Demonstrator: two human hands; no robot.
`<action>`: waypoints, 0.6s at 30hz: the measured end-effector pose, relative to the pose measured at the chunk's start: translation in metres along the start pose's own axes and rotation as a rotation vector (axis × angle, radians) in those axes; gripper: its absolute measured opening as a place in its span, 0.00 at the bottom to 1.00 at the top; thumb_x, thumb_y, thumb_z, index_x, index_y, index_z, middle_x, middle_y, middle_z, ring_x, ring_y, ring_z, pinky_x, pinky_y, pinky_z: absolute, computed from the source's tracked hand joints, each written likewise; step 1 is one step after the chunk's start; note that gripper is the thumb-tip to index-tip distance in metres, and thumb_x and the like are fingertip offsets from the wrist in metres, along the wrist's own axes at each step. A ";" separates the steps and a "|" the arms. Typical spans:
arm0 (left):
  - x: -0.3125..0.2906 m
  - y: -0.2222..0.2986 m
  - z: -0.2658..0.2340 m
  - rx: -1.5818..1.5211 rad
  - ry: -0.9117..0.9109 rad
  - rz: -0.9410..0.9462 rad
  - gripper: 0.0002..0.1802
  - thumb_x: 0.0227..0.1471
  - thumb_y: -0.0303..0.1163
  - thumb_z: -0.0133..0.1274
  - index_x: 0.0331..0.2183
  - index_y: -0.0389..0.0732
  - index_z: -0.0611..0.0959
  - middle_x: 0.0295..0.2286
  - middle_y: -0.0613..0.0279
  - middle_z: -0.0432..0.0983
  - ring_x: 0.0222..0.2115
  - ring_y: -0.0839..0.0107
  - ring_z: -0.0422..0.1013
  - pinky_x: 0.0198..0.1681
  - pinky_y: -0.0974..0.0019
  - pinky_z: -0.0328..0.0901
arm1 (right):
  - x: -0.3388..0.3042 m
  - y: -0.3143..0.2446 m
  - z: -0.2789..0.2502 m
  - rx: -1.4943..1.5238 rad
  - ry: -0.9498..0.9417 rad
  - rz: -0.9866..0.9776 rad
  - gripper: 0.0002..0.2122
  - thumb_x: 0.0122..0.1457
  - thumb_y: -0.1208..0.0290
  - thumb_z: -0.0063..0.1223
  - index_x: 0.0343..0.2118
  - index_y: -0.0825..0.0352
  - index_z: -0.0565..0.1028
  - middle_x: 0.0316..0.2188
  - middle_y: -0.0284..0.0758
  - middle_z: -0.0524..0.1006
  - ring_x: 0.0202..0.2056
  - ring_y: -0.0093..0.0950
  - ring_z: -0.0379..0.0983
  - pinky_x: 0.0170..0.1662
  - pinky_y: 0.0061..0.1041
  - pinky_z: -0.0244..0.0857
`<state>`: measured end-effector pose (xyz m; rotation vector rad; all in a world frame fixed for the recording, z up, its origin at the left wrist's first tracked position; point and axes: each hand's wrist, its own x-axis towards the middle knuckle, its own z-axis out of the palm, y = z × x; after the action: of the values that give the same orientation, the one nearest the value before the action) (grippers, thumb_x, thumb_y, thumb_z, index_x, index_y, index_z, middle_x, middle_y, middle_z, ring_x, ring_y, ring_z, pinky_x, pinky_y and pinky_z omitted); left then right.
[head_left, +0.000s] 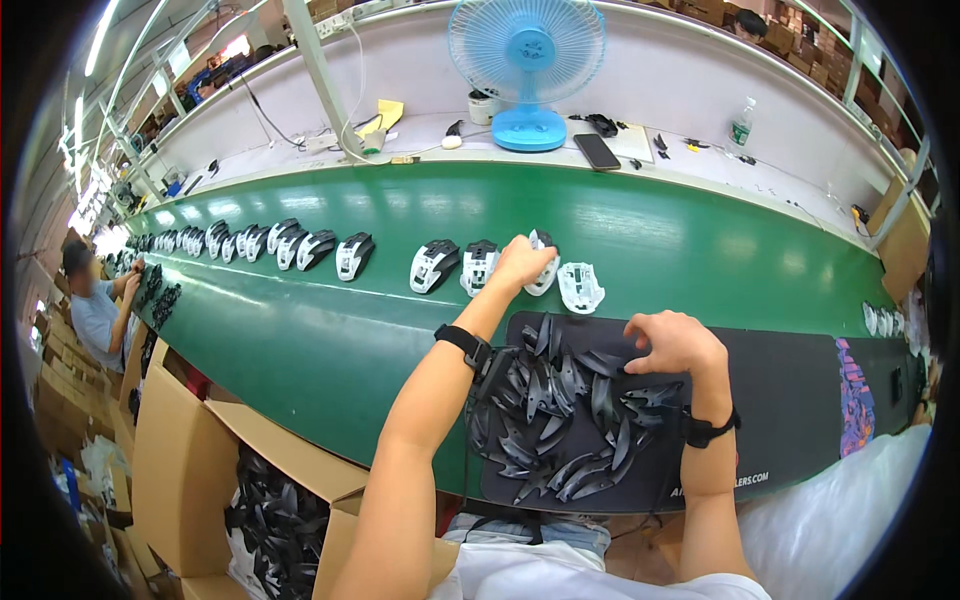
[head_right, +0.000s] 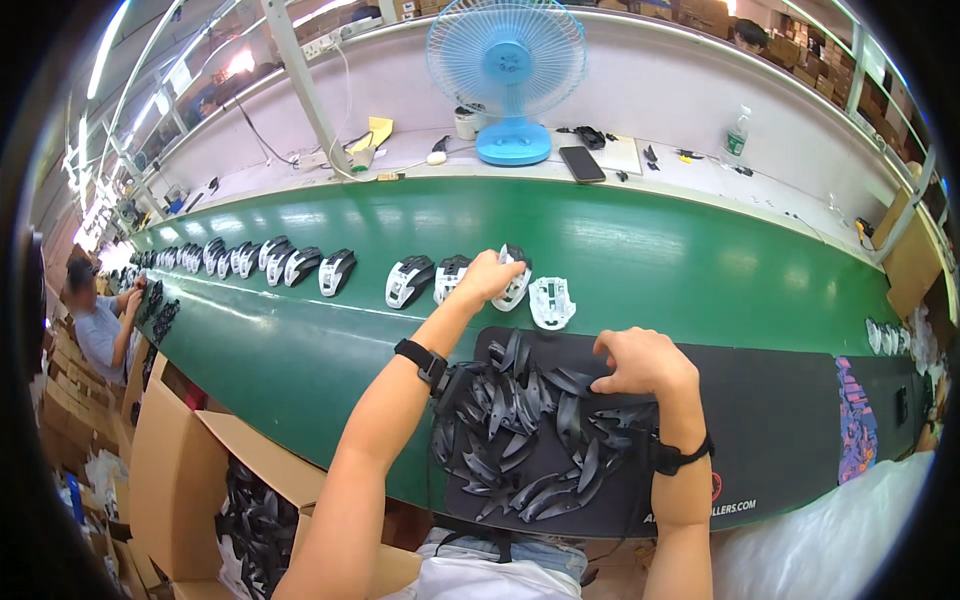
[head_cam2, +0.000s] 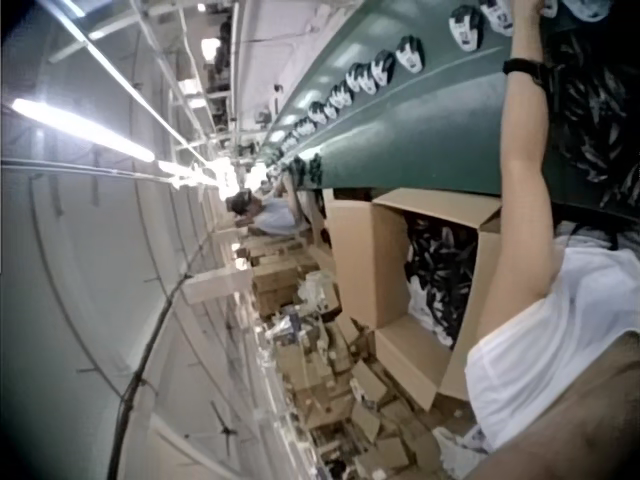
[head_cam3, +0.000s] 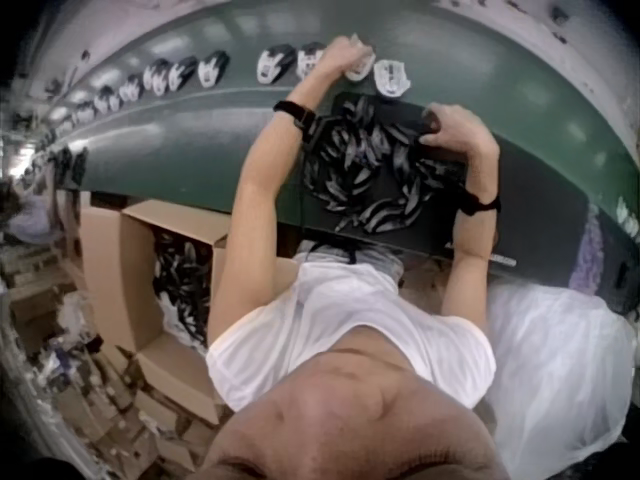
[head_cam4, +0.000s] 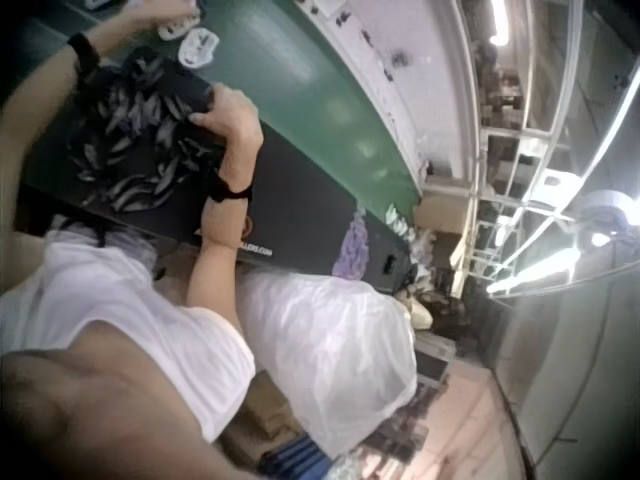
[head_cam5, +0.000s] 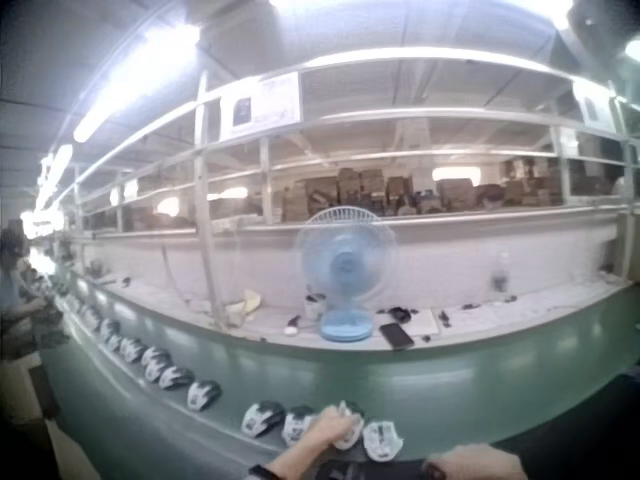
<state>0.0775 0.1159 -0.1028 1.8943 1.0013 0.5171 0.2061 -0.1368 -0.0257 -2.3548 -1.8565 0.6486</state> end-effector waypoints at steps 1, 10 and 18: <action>0.005 -0.008 0.001 0.081 -0.026 -0.055 0.27 0.45 0.45 0.56 0.32 0.25 0.78 0.29 0.44 0.77 0.30 0.62 0.75 0.33 0.62 0.68 | 0.004 0.000 0.003 -0.041 0.007 -0.019 0.22 0.42 0.58 0.64 0.40 0.63 0.75 0.30 0.34 0.79 0.35 0.35 0.76 0.40 0.32 0.69; -0.002 0.000 -0.031 0.810 0.474 0.128 0.29 0.49 0.49 0.52 0.40 0.30 0.75 0.43 0.45 0.67 0.46 0.49 0.64 0.44 0.48 0.65 | 0.021 -0.001 0.022 -0.064 0.001 -0.043 0.21 0.45 0.59 0.62 0.41 0.63 0.74 0.36 0.40 0.78 0.41 0.39 0.74 0.44 0.34 0.68; -0.009 -0.045 -0.047 0.877 0.289 -0.157 0.45 0.42 0.59 0.55 0.47 0.25 0.70 0.46 0.39 0.67 0.46 0.44 0.67 0.48 0.52 0.65 | 0.033 0.002 0.036 -0.070 -0.051 -0.119 0.19 0.46 0.64 0.60 0.42 0.65 0.74 0.32 0.37 0.79 0.37 0.37 0.75 0.42 0.33 0.68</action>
<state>0.0201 0.1453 -0.1177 2.5004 1.7516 0.2694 0.2007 -0.1138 -0.0682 -2.2667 -2.0551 0.6473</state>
